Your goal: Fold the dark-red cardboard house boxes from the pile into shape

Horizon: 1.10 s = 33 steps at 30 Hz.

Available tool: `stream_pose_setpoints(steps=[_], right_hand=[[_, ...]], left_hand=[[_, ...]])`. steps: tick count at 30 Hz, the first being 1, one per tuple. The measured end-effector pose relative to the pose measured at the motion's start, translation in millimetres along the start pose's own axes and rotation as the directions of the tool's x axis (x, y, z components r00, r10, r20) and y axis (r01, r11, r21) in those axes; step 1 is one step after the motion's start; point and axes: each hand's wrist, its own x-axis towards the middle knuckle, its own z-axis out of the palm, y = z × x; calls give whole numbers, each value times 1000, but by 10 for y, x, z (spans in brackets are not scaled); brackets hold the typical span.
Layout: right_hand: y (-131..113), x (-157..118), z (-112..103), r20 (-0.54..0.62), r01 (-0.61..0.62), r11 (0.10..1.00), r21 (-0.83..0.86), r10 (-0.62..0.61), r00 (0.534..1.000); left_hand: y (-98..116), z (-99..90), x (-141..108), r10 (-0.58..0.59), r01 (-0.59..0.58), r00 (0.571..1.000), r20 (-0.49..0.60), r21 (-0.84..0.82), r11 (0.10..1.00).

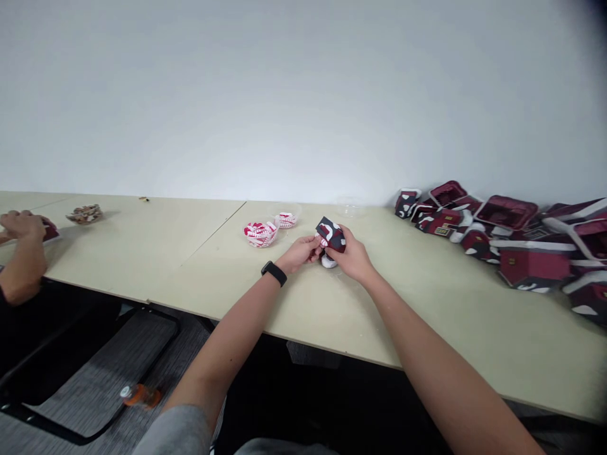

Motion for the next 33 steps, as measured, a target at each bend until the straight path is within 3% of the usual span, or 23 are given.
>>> stream_pose_setpoints(steps=[5, 21, 26, 33], right_hand=[[15, 29, 1, -22, -3, 999, 54, 4, 1000], [-2, 35, 29, -9, -5, 997, 81, 6, 1000], [-24, -4, 29, -23, 12, 999, 51, -11, 1000], [-19, 14, 31, -22, 3, 998, 68, -1, 1000]], left_hand=[[0, -3, 19, 34, -33, 999, 6, -76, 997], [49, 62, 5, 53, -59, 995, -85, -66, 996], [0, 35, 8, 5, -7, 999, -47, -27, 1000], [-3, 13, 26, 67, -67, 998, -7, -146, 987]])
